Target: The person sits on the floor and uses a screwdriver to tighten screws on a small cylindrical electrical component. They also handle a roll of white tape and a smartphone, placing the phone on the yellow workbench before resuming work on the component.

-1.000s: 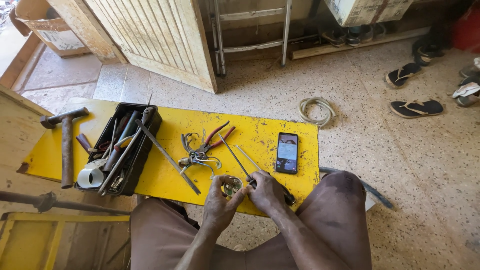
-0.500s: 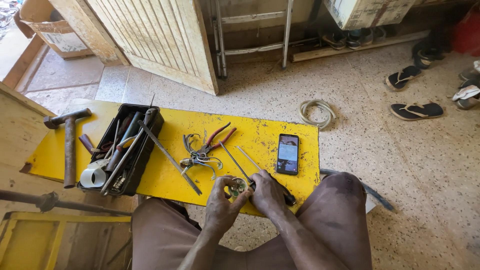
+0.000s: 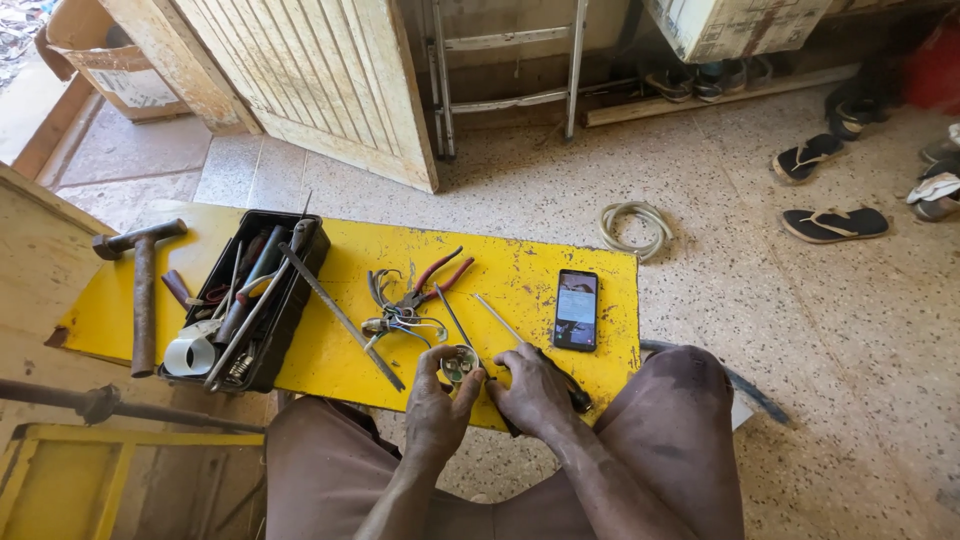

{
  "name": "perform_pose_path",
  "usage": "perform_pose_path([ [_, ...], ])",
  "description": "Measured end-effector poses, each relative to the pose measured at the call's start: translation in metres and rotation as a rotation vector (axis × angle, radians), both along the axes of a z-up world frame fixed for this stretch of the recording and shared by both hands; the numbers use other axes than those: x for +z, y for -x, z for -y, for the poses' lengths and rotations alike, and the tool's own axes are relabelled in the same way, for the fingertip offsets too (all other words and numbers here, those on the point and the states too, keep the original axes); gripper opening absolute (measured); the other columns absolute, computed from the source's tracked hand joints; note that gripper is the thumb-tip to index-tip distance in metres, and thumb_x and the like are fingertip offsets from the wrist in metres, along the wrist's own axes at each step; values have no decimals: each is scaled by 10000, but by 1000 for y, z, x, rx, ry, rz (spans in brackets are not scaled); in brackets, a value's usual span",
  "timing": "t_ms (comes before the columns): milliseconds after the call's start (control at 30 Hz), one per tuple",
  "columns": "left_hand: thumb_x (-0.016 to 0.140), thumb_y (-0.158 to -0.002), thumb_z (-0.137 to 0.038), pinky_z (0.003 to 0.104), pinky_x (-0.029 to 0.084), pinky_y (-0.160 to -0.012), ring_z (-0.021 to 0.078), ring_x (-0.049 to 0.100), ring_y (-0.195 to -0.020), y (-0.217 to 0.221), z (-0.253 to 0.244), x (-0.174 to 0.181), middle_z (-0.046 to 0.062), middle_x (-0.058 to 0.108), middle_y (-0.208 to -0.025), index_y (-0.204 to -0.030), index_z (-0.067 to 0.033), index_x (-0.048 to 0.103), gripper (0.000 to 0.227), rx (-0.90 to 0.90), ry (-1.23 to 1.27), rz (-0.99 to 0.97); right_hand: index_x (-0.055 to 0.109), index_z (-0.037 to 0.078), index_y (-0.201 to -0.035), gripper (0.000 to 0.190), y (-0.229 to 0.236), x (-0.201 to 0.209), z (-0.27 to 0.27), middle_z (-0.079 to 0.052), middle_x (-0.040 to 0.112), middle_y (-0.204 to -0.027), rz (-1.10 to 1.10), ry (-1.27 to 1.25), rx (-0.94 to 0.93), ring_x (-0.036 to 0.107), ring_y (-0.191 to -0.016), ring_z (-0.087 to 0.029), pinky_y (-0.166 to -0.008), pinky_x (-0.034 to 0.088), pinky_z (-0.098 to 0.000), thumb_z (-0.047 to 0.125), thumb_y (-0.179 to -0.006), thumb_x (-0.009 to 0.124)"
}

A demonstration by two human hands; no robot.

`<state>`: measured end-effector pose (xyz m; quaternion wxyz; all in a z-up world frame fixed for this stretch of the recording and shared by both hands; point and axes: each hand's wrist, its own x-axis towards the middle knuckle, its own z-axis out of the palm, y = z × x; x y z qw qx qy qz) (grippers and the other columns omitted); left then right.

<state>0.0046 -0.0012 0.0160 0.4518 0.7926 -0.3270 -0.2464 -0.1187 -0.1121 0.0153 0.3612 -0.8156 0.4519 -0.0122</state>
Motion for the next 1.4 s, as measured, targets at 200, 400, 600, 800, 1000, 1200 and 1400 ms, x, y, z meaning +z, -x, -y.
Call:
perform_pose_path([
  [200, 779, -909, -432, 394, 576, -914, 203, 713, -1135, 1, 1, 1, -16, 721, -1297, -1301, -225, 596, 479, 7, -39, -23, 734, 176, -1271, 405, 2, -4, 1, -22, 700, -1280, 91, 48, -13, 690, -1135, -254, -859, 579, -460, 453, -981, 679],
  [400, 792, -903, -434, 389, 539, -839, 188, 684, -1003, 0, -1, 6, -34, 720, -1261, -1285, -253, 603, 463, 14, -65, -49, 784, 174, -1148, 215, 10, -13, 21, -13, 787, -1153, 170, 121, -227, 746, -866, -151, -672, 619, -304, 268, -987, 677],
  [600, 792, -907, -460, 439, 531, -865, 220, 689, -1102, -1, -3, 12, -23, 707, -1296, -1279, -272, 611, 454, -8, -63, -99, 665, 174, -1302, 435, 38, 19, 53, -80, 650, -1291, -23, 113, -634, 663, -961, -222, -723, 550, -374, 433, -954, 696],
  [800, 788, -911, -458, 430, 538, -893, 214, 689, -1132, -1, -2, 9, -18, 709, -1277, -1267, -261, 614, 443, -17, -50, -95, 484, 93, -1542, 975, 34, 12, 56, -175, 531, -1477, -199, 141, -634, 561, -1295, -332, -995, 534, -511, 730, -842, 719],
  [1000, 783, -914, -462, 433, 545, -931, 213, 677, -1198, -2, -3, 9, -17, 687, -1295, -1283, -248, 616, 458, -26, -32, -58, 463, 76, -1563, 1133, 29, -19, 66, -186, 520, -1485, -284, 273, -594, 560, -1288, -350, -990, 524, -516, 850, -773, 710],
  [1200, 778, -929, -404, 432, 584, -924, 242, 682, -1171, 3, -1, 5, 31, 626, -1341, -1342, -194, 595, 498, -44, 29, 71, 428, 58, -1589, 1107, 29, -13, 66, -193, 502, -1498, -295, 246, -581, 562, -1286, -349, -997, 527, -504, 771, -798, 730],
  [1400, 714, -972, -432, 472, 574, -992, 304, 622, -1295, 3, -5, -2, 78, 571, -1444, -1371, -138, 599, 509, -43, 169, 186, 465, 34, -1536, 994, 23, -15, 71, -214, 506, -1449, -297, 207, -580, 575, -1256, -375, -984, 546, -521, 653, -815, 756],
])
